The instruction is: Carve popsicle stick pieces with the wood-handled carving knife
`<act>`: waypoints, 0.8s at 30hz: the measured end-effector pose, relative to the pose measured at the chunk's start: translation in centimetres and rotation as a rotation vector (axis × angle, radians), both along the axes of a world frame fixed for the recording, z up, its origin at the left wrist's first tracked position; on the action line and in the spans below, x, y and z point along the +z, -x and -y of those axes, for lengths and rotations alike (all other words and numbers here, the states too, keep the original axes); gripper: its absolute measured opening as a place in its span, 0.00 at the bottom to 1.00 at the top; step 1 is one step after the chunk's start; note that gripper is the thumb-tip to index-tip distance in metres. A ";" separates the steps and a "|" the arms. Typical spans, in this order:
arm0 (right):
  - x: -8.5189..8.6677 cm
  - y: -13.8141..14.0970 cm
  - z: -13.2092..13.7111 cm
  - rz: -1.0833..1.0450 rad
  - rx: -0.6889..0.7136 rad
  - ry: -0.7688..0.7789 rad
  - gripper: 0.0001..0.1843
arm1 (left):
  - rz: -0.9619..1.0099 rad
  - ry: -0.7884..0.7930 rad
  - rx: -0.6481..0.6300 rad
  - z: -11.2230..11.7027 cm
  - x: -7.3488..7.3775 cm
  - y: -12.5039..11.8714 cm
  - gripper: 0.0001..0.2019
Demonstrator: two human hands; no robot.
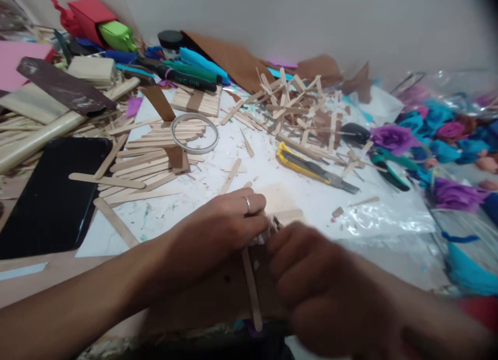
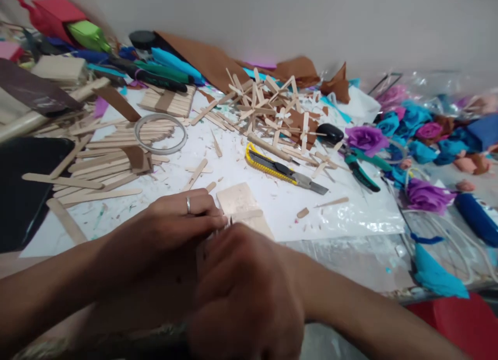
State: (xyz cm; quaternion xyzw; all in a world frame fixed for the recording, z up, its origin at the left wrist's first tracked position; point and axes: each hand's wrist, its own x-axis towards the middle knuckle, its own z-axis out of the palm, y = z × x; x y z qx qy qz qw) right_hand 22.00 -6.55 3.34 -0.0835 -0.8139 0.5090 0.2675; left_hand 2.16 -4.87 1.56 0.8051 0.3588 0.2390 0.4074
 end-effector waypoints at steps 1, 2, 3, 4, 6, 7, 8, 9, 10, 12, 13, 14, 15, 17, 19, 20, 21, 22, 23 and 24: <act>-1.4 0.3 0.7 0.034 -0.124 -0.015 0.26 | -0.008 -0.040 -0.030 0.0 -0.1 0.0 0.13; -2.8 0.6 1.2 -0.040 -0.141 -0.084 0.25 | -0.022 -0.095 -0.054 -0.1 -0.1 0.1 0.13; -4.2 0.9 1.6 -0.109 -0.111 -0.190 0.24 | -0.033 -0.150 -0.069 -0.1 -0.3 0.1 0.14; -5.4 1.1 1.7 -0.158 -0.092 -0.295 0.24 | -0.064 -0.176 -0.080 -0.1 -0.4 0.2 0.15; -7.0 1.3 1.4 -0.212 -0.073 -0.409 0.22 | -0.077 -0.181 -0.094 -0.1 -0.6 0.3 0.15; -7.4 1.3 1.2 -0.222 -0.061 -0.447 0.20 | -0.064 -0.150 -0.092 -0.2 -0.7 0.3 0.14; -7.6 1.3 0.9 -0.221 -0.046 -0.472 0.19 | -0.037 -0.101 -0.076 -0.2 -0.8 0.3 0.14; -7.6 1.2 0.8 -0.212 -0.028 -0.490 0.18 | -0.009 -0.038 -0.048 -0.2 -0.9 0.2 0.13; -7.6 1.0 0.8 -0.194 -0.013 -0.502 0.17 | 0.019 0.027 -0.012 -0.2 -1.1 0.2 0.13; -7.6 0.7 1.4 -0.128 -0.021 -0.498 0.16 | 0.061 0.141 0.062 0.0 -1.3 0.0 0.13; -7.7 0.5 1.8 -0.083 -0.054 -0.484 0.16 | 0.083 0.183 0.093 0.2 -1.4 0.0 0.13; -7.7 0.4 2.2 -0.035 -0.094 -0.466 0.17 | 0.097 0.224 0.118 0.3 -1.4 -0.1 0.13; -7.6 0.2 2.6 0.014 -0.141 -0.446 0.17 | 0.093 0.284 0.136 0.4 -1.4 -0.1 0.13; -6.8 -0.1 2.9 0.076 -0.119 -0.423 0.17 | 0.075 0.385 0.170 0.5 -1.1 -0.2 0.15; -5.4 -0.4 2.5 0.159 -0.020 -0.382 0.17 | 0.085 0.418 0.182 0.3 -0.8 -0.1 0.15; -4.5 -0.5 2.1 0.287 0.044 -0.348 0.16 | 0.091 0.412 0.167 0.2 -0.7 -0.1 0.15; -3.6 -0.7 1.7 0.327 0.045 -0.333 0.17 | 0.090 0.402 0.147 0.1 -0.5 0.0 0.14; -2.9 -0.8 1.3 0.337 0.040 -0.325 0.18 | 0.081 0.393 0.124 0.0 -0.5 0.0 0.13; -2.2 -0.9 1.0 0.356 0.048 -0.315 0.19 | 0.072 0.384 0.101 0.0 -0.4 0.0 0.13; -1.8 -0.9 0.7 0.355 0.042 -0.309 0.19 | 0.066 0.379 0.091 0.0 -0.4 0.0 0.13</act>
